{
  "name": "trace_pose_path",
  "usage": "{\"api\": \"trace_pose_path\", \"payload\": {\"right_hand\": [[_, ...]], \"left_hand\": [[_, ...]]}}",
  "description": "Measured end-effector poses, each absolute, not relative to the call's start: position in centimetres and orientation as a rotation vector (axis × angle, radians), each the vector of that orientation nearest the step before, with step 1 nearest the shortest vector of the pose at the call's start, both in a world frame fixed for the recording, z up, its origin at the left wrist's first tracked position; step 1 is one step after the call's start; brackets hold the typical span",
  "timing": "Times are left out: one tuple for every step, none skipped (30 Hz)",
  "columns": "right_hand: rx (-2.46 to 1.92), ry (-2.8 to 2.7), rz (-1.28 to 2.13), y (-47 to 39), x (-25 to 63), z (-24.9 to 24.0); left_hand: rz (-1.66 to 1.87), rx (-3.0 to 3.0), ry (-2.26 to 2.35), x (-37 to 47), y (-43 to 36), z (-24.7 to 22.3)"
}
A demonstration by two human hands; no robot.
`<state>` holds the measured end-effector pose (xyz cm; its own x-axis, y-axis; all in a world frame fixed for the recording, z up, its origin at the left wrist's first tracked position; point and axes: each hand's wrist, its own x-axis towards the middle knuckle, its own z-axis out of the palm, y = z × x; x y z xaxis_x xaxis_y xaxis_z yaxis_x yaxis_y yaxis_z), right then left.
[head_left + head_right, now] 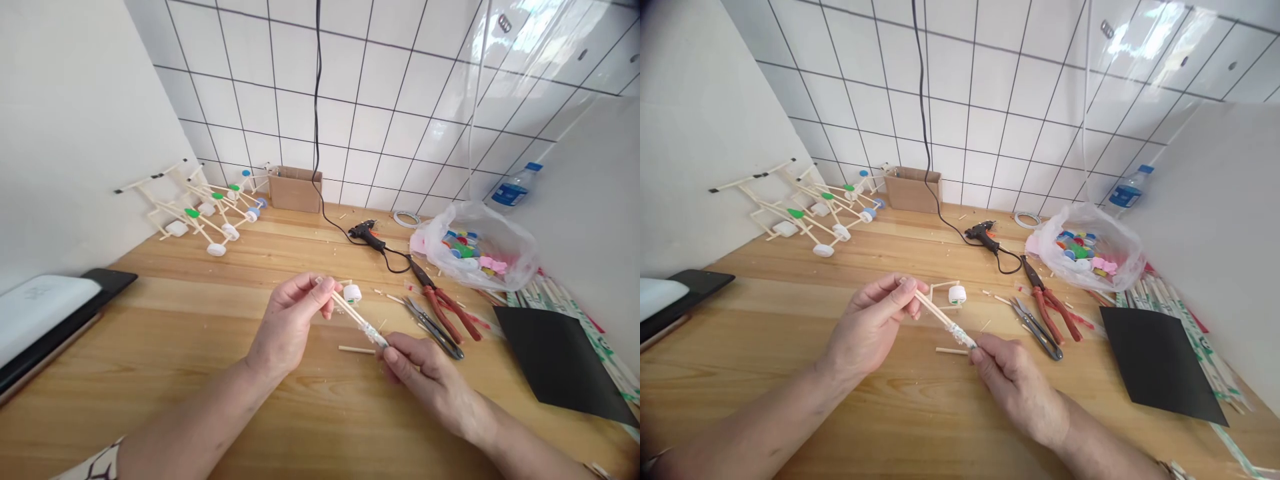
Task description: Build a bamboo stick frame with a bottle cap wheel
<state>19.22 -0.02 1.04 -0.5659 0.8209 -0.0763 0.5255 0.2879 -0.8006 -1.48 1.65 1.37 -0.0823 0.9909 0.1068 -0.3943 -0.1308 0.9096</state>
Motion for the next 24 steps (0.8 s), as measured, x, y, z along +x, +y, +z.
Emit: {"api": "trace_pose_path", "payload": {"right_hand": [[-1.206, -2.212, 1.183, 0.0, 19.2, 1.3], [-1.195, -2.212, 1.185, -0.1, 19.3, 1.6], [-1.177, -2.211, 1.186, -0.1, 19.4, 1.8], [-1.156, -2.208, 1.192, -0.2, 19.4, 2.0], [-1.130, -2.205, 1.200, -0.2, 19.5, 2.2], [-1.110, -2.203, 1.208, -0.3, 19.5, 2.2], [-1.094, -2.202, 1.215, -0.4, 19.6, 2.2], [-1.076, -2.205, 1.220, -0.5, 19.6, 2.1], [-1.062, -2.210, 1.226, -0.6, 19.6, 2.0], [-1.058, -2.215, 1.233, -0.7, 19.5, 1.9], [-1.059, -2.221, 1.239, -0.8, 19.5, 1.8], [-1.066, -2.229, 1.243, -0.9, 19.4, 1.7], [-1.074, -2.239, 1.244, -1.0, 19.3, 1.6], [-1.086, -2.251, 1.240, -1.1, 19.3, 1.6], [-1.098, -2.265, 1.234, -1.2, 19.2, 1.7], [-1.103, -2.281, 1.228, -1.2, 19.2, 1.8], [-1.109, -2.295, 1.223, -1.2, 19.2, 1.9], [-1.112, -2.307, 1.221, -1.2, 19.2, 2.1], [-1.112, -2.318, 1.218, -1.1, 19.3, 2.2], [-1.113, -2.327, 1.217, -1.0, 19.4, 2.4], [-1.112, -2.336, 1.223, -0.9, 19.5, 2.5], [-1.112, -2.341, 1.230, -0.8, 19.6, 2.6], [-1.112, -2.346, 1.238, -0.6, 19.8, 2.7], [-1.114, -2.349, 1.244, -0.5, 19.9, 2.7]], "left_hand": [[1.499, 0.963, 0.867, -1.4, 1.5, 1.4], [1.484, 0.980, 0.850, -1.2, 1.4, 1.3], [1.458, 1.005, 0.832, -1.1, 1.2, 1.2], [1.422, 1.033, 0.814, -0.9, 1.0, 1.1], [1.377, 1.063, 0.797, -0.7, 0.8, 1.0], [1.322, 1.092, 0.781, -0.5, 0.6, 0.9], [1.271, 1.112, 0.775, -0.3, 0.4, 0.8], [1.222, 1.128, 0.767, -0.2, 0.2, 0.6], [1.177, 1.139, 0.761, -0.1, 0.1, 0.5], [1.137, 1.150, 0.756, 0.0, 0.0, 0.4], [1.105, 1.160, 0.749, 0.0, 0.0, 0.4], [1.084, 1.169, 0.743, 0.0, -0.1, 0.3], [1.073, 1.178, 0.738, 0.0, -0.1, 0.3], [1.071, 1.186, 0.738, 0.0, 0.0, 0.3], [1.079, 1.192, 0.740, 0.0, 0.0, 0.3], [1.089, 1.200, 0.745, 0.0, 0.0, 0.3], [1.099, 1.209, 0.753, -0.1, 0.1, 0.3], [1.108, 1.221, 0.765, -0.2, 0.1, 0.4], [1.115, 1.234, 0.776, -0.3, 0.1, 0.4], [1.124, 1.244, 0.787, -0.4, 0.2, 0.5], [1.136, 1.249, 0.795, -0.5, 0.2, 0.6], [1.151, 1.250, 0.799, -0.7, 0.3, 0.6], [1.171, 1.244, 0.801, -0.8, 0.4, 0.7], [1.191, 1.236, 0.799, -0.9, 0.5, 0.8]]}}
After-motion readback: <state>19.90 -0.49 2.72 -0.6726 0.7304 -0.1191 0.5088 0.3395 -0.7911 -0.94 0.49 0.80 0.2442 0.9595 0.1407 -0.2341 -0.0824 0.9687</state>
